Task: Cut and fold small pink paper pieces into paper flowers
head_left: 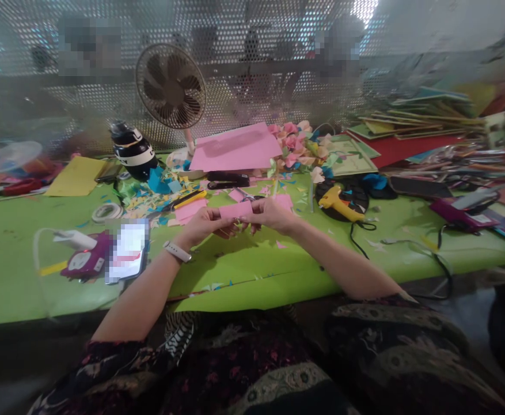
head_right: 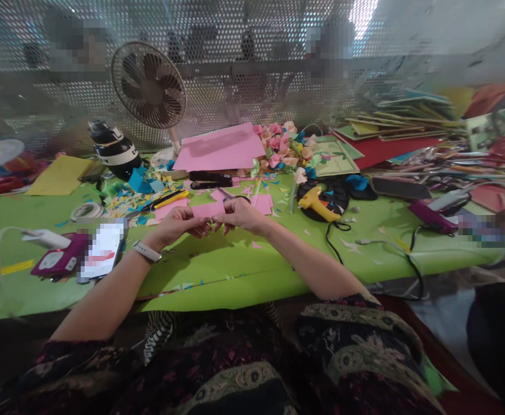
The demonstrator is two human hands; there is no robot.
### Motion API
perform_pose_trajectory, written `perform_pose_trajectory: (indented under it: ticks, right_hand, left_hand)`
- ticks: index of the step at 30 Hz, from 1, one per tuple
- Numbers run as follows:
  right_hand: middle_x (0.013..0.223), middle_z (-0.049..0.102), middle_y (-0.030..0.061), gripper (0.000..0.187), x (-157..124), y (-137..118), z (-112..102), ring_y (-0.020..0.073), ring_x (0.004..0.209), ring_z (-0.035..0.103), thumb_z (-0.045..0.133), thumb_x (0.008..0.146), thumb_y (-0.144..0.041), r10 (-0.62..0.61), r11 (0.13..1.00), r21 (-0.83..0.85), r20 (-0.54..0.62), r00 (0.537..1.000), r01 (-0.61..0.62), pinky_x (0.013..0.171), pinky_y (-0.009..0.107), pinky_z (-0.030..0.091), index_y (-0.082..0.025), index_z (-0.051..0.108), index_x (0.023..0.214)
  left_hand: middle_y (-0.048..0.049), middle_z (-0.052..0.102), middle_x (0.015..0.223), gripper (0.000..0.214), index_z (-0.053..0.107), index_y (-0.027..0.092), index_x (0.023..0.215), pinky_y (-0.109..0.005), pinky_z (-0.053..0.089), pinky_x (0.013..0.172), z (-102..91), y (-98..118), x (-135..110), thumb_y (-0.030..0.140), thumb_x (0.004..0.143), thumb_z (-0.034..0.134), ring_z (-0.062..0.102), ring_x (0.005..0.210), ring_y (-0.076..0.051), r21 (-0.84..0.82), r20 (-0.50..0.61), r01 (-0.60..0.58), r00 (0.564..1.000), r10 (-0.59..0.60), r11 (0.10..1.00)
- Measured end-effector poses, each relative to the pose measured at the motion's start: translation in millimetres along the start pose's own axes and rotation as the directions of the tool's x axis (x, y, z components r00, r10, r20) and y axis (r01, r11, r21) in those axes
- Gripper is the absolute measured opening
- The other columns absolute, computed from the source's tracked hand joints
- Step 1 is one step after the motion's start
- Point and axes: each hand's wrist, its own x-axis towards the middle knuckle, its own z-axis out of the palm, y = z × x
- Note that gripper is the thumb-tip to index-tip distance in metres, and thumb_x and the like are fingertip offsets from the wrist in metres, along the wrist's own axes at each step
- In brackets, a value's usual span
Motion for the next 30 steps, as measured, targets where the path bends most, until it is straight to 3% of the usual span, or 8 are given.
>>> perform_pose_trajectory:
  ticks: [12,16,20,23,26,28,30]
  right_hand:
    - [0.067,0.075,0.0061,0.025,1.9,-9.4,-27.2,0.0096,0.049,0.064,0.077,0.073,-0.036,0.031,0.999,-0.033,-0.043,0.999,-0.033,0.043,0.019,0.039,-0.014,0.067,0.072]
    - [0.068,0.074,0.0046,0.034,-0.9,-9.9,-19.8,0.008,0.049,0.062,0.074,0.078,-0.047,-0.001,0.996,-0.09,-0.021,1.0,-0.001,0.043,0.018,0.039,-0.014,0.066,0.073]
    - [0.054,0.065,-0.0019,0.04,-1.1,-7.1,-10.2,0.0069,0.043,0.056,0.083,0.07,-0.049,-0.025,0.995,-0.094,-0.016,1.0,0.023,0.044,0.02,0.044,-0.016,0.062,0.067]
    - [0.05,0.063,-0.0025,0.041,0.9,-4.4,-10.6,0.0061,0.04,0.053,0.085,0.067,-0.05,-0.018,0.999,-0.034,-0.096,0.995,0.015,0.041,0.019,0.042,-0.017,0.061,0.064]
    - [0.052,0.065,-0.0014,0.042,3.1,-1.5,-12.5,0.0056,0.039,0.054,0.086,0.066,-0.051,-0.003,0.999,0.036,-0.168,0.986,0.009,0.038,0.018,0.038,-0.017,0.061,0.064]
    - [0.054,0.067,-0.0008,0.04,4.2,0.3,-11.2,0.0056,0.04,0.055,0.083,0.07,-0.051,0.004,0.996,0.091,-0.226,0.974,0.017,0.038,0.017,0.038,-0.017,0.062,0.068]
    - [0.059,0.07,-0.0003,0.035,4.9,1.7,-6.4,0.0062,0.042,0.059,0.082,0.074,-0.046,0.017,0.99,0.139,-0.266,0.964,0.02,0.039,0.016,0.04,-0.017,0.063,0.075]
  left_hand:
    - [-0.0119,0.079,0.084,0.04,0.075,0.012,0.082,-0.025,0.06,0.065,-12.5,1.8,0.7,0.048,0.067,0.086,0.073,0.065,-0.015,-0.018,-0.014,-0.002,1.0,0.001,1.0]
    - [-0.0114,0.079,0.083,0.04,0.075,0.012,0.081,-0.025,0.06,0.066,-6.9,2.7,-1.3,0.048,0.067,0.085,0.074,0.068,-0.016,-0.008,0.059,0.021,0.998,-0.021,1.0]
    - [-0.0116,0.079,0.085,0.037,0.075,0.013,0.084,-0.026,0.06,0.065,-8.6,1.9,-0.8,0.045,0.07,0.084,0.074,0.068,-0.016,0.017,0.08,0.024,0.996,-0.026,1.0]
    - [-0.0112,0.079,0.084,0.033,0.075,0.014,0.083,-0.027,0.06,0.066,-16.2,1.2,1.3,0.043,0.071,0.083,0.073,0.067,-0.016,-0.024,-0.005,-0.021,1.0,0.021,0.999]
    - [-0.0094,0.079,0.082,0.03,0.074,0.015,0.085,-0.029,0.06,0.069,-20.5,1.7,3.3,0.039,0.07,0.084,0.073,0.066,-0.016,-0.105,-0.172,-0.078,0.983,0.059,0.991]
    - [-0.0088,0.079,0.084,0.031,0.073,0.015,0.086,-0.029,0.059,0.071,-17.7,2.6,4.1,0.04,0.071,0.083,0.073,0.07,-0.017,-0.172,-0.286,-0.121,0.956,0.068,0.978]
    - [-0.0098,0.079,0.091,0.037,0.074,0.016,0.091,-0.029,0.059,0.073,-10.1,2.8,4.5,0.046,0.072,0.081,0.075,0.078,-0.019,-0.234,-0.325,-0.153,0.943,0.071,0.96]
